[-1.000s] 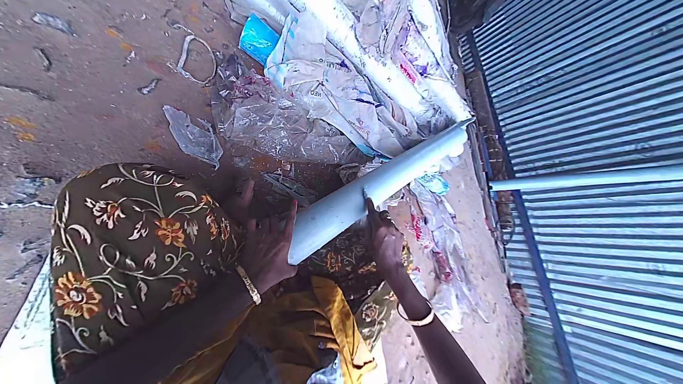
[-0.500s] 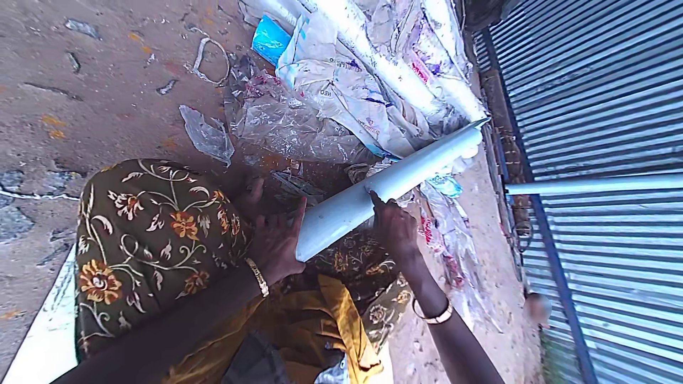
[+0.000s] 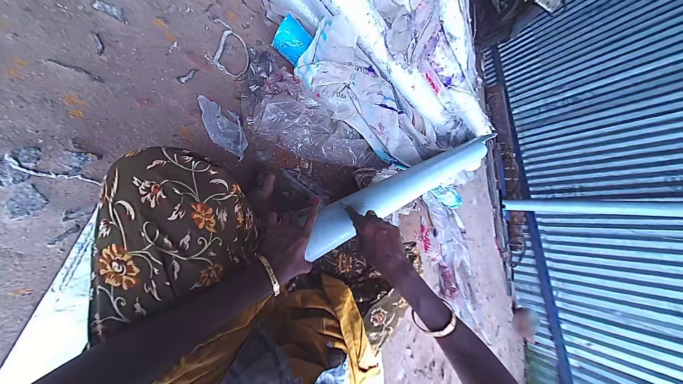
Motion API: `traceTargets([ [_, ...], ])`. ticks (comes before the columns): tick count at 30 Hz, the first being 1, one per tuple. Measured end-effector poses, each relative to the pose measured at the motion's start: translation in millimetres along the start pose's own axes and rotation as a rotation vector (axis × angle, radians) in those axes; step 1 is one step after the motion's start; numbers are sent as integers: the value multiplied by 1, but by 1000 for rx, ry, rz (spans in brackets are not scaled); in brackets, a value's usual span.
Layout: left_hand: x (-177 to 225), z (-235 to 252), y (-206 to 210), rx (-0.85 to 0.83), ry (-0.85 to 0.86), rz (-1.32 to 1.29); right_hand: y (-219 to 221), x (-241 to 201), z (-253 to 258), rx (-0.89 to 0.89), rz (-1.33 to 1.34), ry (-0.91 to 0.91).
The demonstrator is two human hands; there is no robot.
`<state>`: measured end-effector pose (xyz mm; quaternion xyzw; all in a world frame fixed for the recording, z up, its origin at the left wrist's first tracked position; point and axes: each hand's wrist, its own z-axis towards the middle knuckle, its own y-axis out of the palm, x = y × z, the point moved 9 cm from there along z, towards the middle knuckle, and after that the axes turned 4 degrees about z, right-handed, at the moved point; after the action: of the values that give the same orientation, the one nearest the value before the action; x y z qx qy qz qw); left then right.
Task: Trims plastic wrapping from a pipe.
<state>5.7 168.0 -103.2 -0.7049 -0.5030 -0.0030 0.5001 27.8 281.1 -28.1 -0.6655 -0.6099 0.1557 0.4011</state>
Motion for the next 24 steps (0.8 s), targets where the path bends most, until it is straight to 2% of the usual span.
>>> traceTargets([
  [4,2,-2,-1,-23,16,-4,2,-5,-7,35,12,-53],
  [8,3,-1,0,-22,26,3,3,11,-7,134,21,-2],
  [11,2,0,1,-26,16,4,4,4,-19,353,47,-118],
  [12,2,0,1,-19,17,7,5,10,-18,395,63,-100],
  [14,3,0,0,-11,19,12,6,21,-14,383,70,-38],
  [17,2,-1,0,-15,18,5,6,12,-19,410,65,-101],
  [20,4,-1,0,-5,24,9,6,21,-14,386,80,-57],
  [24,3,-1,0,-17,14,19,6,8,-21,417,82,-124],
])
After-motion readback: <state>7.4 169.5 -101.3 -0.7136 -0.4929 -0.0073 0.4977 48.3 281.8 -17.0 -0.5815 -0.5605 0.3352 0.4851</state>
